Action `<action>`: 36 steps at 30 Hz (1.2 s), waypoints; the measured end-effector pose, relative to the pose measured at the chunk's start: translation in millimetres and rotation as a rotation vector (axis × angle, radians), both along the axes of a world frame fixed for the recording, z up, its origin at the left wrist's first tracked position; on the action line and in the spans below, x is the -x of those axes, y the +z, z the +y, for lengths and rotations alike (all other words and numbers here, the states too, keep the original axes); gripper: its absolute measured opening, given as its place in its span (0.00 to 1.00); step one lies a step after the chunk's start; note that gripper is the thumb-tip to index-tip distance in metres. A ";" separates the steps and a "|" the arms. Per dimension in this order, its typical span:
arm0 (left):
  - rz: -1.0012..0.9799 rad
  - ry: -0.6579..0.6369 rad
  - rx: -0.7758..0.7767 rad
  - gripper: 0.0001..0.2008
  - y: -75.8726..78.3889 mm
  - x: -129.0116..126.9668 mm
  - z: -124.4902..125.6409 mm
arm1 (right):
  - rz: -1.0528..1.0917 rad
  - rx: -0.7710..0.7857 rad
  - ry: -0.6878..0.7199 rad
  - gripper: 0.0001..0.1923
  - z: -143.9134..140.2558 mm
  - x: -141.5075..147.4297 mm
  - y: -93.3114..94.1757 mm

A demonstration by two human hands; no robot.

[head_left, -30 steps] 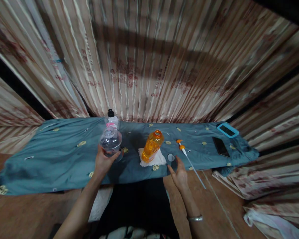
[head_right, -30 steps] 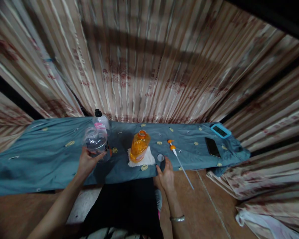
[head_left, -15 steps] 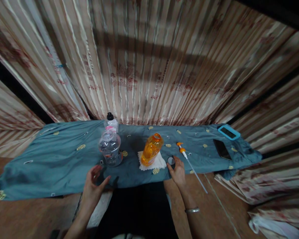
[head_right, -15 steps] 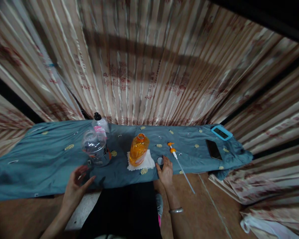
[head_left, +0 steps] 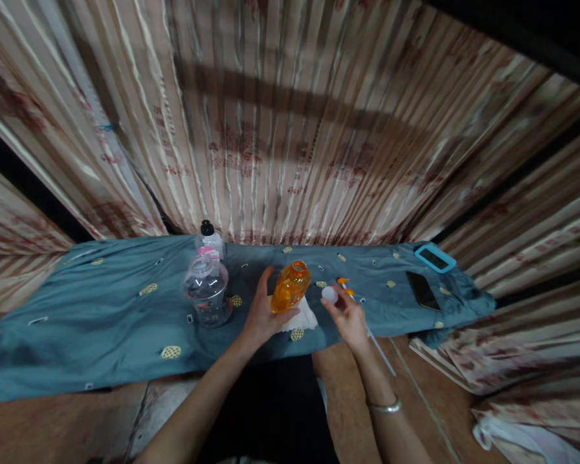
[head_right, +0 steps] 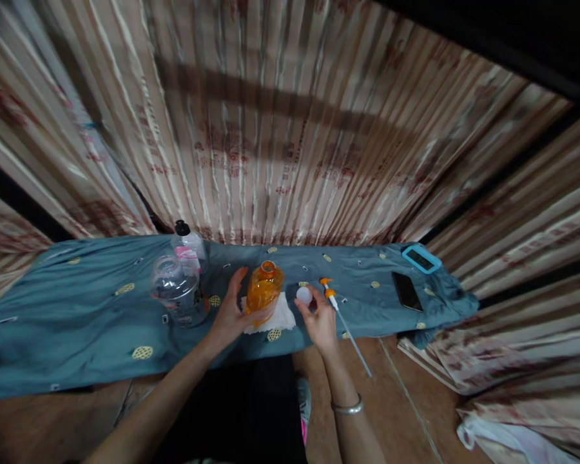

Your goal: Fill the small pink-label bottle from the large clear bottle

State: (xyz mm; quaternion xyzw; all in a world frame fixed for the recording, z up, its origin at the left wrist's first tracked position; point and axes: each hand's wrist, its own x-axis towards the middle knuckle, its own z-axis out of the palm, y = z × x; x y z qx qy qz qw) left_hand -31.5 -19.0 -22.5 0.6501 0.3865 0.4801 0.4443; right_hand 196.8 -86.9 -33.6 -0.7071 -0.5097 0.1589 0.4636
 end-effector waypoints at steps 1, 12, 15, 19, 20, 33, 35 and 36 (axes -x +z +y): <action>-0.017 -0.012 -0.004 0.54 3.1 -8.4 5.2 | 0.027 -0.015 0.056 0.31 4.4 3.1 17.5; -0.112 -0.059 0.029 0.29 -2.7 -30.5 14.7 | 0.027 -0.059 0.347 0.24 33.1 21.6 105.3; -0.117 -0.044 0.024 0.28 -1.5 -30.8 14.4 | 0.041 -0.064 0.343 0.26 34.3 17.6 99.1; -0.109 -0.048 0.029 0.26 2.4 -30.2 15.1 | 0.090 -0.063 0.258 0.26 36.1 -0.7 59.2; -0.105 -0.049 0.030 0.26 3.1 -29.7 15.6 | 0.090 -0.051 0.217 0.25 35.6 -6.4 43.5; -0.044 -0.046 0.000 0.26 -0.5 -27.0 18.2 | -0.427 0.262 -0.110 0.23 14.4 -54.9 -51.3; -0.045 -0.051 0.000 0.26 -1.6 -27.1 18.2 | -0.491 0.332 -0.185 0.21 21.7 -73.9 -37.9; -0.049 -0.049 0.002 0.26 -2.1 -27.4 18.1 | -0.521 0.377 -0.209 0.20 25.7 -81.8 -32.5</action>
